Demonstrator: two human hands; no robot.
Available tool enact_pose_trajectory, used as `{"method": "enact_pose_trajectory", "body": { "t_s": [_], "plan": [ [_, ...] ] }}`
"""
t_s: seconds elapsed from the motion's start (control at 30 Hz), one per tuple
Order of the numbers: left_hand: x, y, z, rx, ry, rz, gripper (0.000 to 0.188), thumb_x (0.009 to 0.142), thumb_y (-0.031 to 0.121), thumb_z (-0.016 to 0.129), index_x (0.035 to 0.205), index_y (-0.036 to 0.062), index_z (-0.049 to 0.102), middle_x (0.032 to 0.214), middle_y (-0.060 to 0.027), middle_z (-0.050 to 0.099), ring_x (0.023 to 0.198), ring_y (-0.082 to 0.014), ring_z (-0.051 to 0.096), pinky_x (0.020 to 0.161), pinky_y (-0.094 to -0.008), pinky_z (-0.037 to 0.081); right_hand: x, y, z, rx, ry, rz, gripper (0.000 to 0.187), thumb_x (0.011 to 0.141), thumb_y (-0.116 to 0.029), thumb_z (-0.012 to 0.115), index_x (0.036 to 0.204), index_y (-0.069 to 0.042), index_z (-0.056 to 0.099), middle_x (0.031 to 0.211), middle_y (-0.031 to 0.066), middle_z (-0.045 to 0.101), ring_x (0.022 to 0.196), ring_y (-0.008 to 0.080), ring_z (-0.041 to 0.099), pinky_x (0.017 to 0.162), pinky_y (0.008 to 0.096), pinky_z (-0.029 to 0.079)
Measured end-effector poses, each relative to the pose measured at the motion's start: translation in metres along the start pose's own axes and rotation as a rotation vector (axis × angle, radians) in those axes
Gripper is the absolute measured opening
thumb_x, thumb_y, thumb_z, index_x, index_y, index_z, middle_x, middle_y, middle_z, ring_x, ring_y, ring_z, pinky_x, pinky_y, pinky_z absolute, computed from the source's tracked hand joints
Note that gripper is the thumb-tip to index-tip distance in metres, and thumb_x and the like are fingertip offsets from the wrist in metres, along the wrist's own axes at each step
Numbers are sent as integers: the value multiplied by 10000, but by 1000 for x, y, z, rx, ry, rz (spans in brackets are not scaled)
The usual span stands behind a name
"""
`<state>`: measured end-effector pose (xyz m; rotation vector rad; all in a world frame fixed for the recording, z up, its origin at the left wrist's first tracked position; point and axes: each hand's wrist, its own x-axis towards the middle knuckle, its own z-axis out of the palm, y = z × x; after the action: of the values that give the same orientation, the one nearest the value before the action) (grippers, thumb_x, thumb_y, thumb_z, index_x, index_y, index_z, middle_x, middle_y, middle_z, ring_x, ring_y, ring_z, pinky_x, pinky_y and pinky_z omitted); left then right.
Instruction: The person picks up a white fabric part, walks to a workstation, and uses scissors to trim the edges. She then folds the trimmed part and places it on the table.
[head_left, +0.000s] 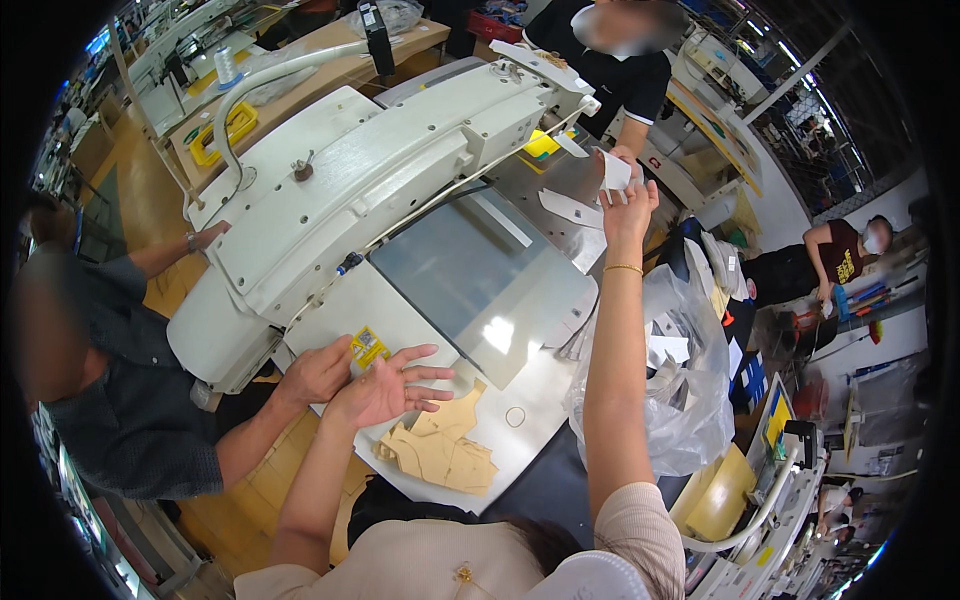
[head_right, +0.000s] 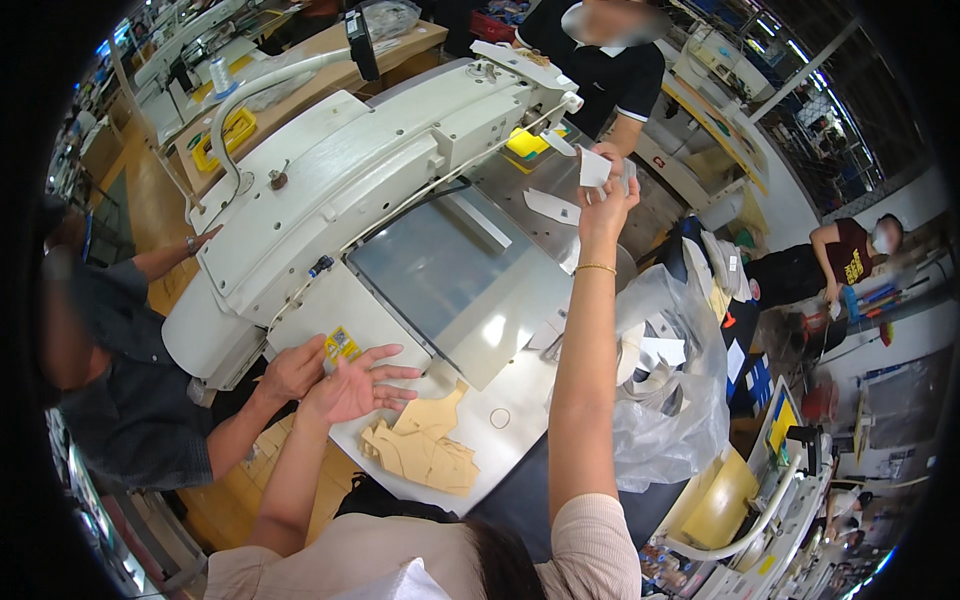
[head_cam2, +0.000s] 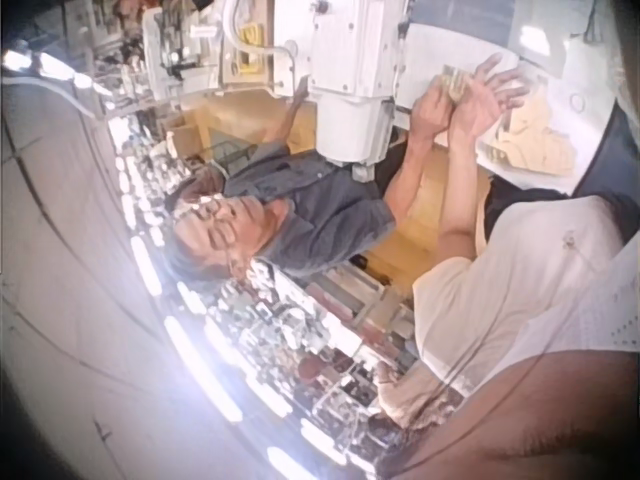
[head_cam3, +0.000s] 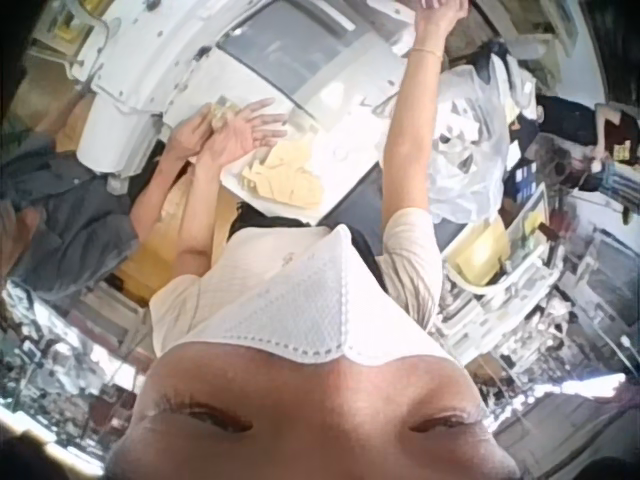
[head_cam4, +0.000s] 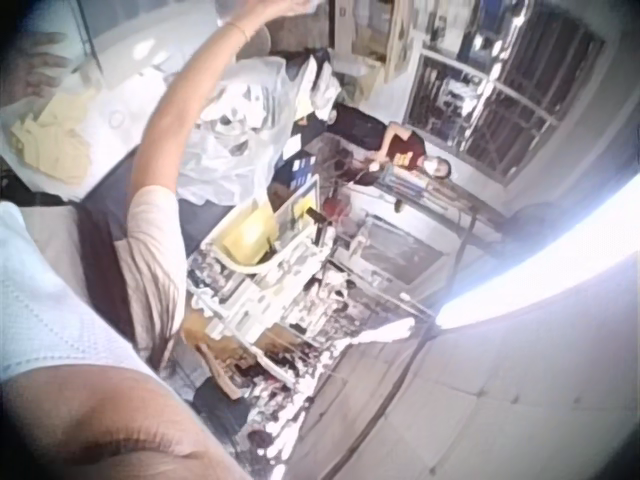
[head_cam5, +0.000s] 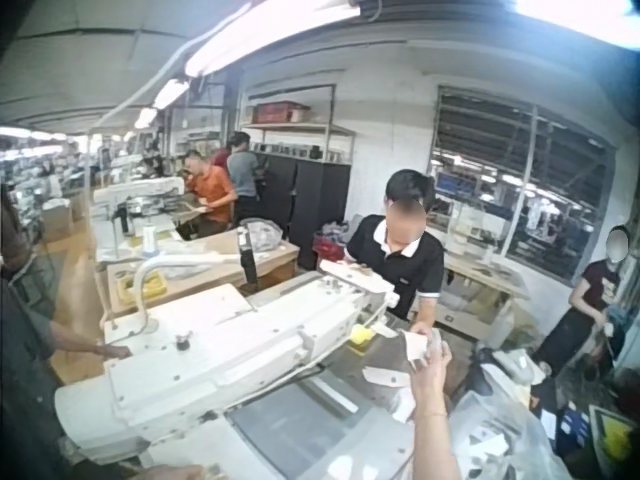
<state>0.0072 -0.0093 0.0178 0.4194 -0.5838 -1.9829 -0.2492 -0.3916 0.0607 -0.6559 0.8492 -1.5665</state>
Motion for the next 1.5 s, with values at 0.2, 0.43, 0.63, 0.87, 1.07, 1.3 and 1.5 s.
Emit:
{"method": "enact_pose_trajectory", "body": {
  "t_s": [0.2, 0.43, 0.63, 0.87, 1.07, 1.3, 1.5],
  "plan": [
    [3, -2, -5, -11, -26, 13, 839, 844, 585, 557, 1438, 87, 235, 1410, -266, 345, 1238, -381, 456, 996, -449, 402, -9, 11, -17, -599, -124, 213, 440, 875, -93, 466, 1291, -165, 345, 989, 78, 584, 902, 209, 620, 737, 354, 457],
    [1, -3, -5, -37, -51, 20, 759, 882, 507, 555, 1433, 88, 243, 1395, -220, 384, 1228, -341, 475, 995, -426, 412, -140, 114, -117, -1730, -430, -439, 442, 878, -307, 584, 1277, -133, 506, 1371, 151, 434, 1228, 343, 443, 990, 497, 361],
    [3, -2, -4, -7, -37, -7, 748, 888, 501, 552, 1430, 87, 244, 1386, -216, 393, 1206, -319, 490, 994, -427, 414, -211, 149, -148, -1884, -398, -519, 472, 933, -351, 474, 1375, -188, 445, 1475, 118, 336, 1368, 342, 279, 1094, 545, 199],
    [4, -4, -6, -15, -5, -15, 734, 882, 476, 576, 1430, 108, 254, 1397, -221, 388, 1227, -325, 473, 1000, -439, 407, -210, 147, -149, -1886, -393, -533, 454, 931, -336, 484, 1359, -185, 464, 1472, 115, 340, 1360, 341, 292, 1087, 547, 215],
    [6, -4, -7, -24, -33, -11, 702, 901, 445, 564, 1430, 104, 252, 1398, -210, 386, 1237, -322, 463, 1003, -436, 404, -224, 129, -162, -1761, -489, -478, 357, 914, -269, 543, 1228, -98, 538, 1361, 147, 463, 1299, 342, 376, 1066, 542, 250],
    [3, -6, -5, -53, -42, 23, 604, 940, 381, 530, 1409, 97, 276, 1343, -188, 432, 1204, -308, 491, 969, -437, 440, -357, 65, -217, -1536, -644, -332, 266, 812, -110, 627, 1061, -28, 581, 1096, 188, 547, 1050, 365, 501, 900, 475, 382],
    [3, -7, -5, -21, -18, 13, 583, 950, 415, 496, 1397, 101, 292, 1329, -179, 440, 1194, -306, 502, 953, -429, 455, -490, 19, -361, -1845, -333, -153, 342, 769, -64, 647, 1105, -72, 588, 1213, 183, 495, 1105, 380, 473, 916, 473, 395]
  ]
}}
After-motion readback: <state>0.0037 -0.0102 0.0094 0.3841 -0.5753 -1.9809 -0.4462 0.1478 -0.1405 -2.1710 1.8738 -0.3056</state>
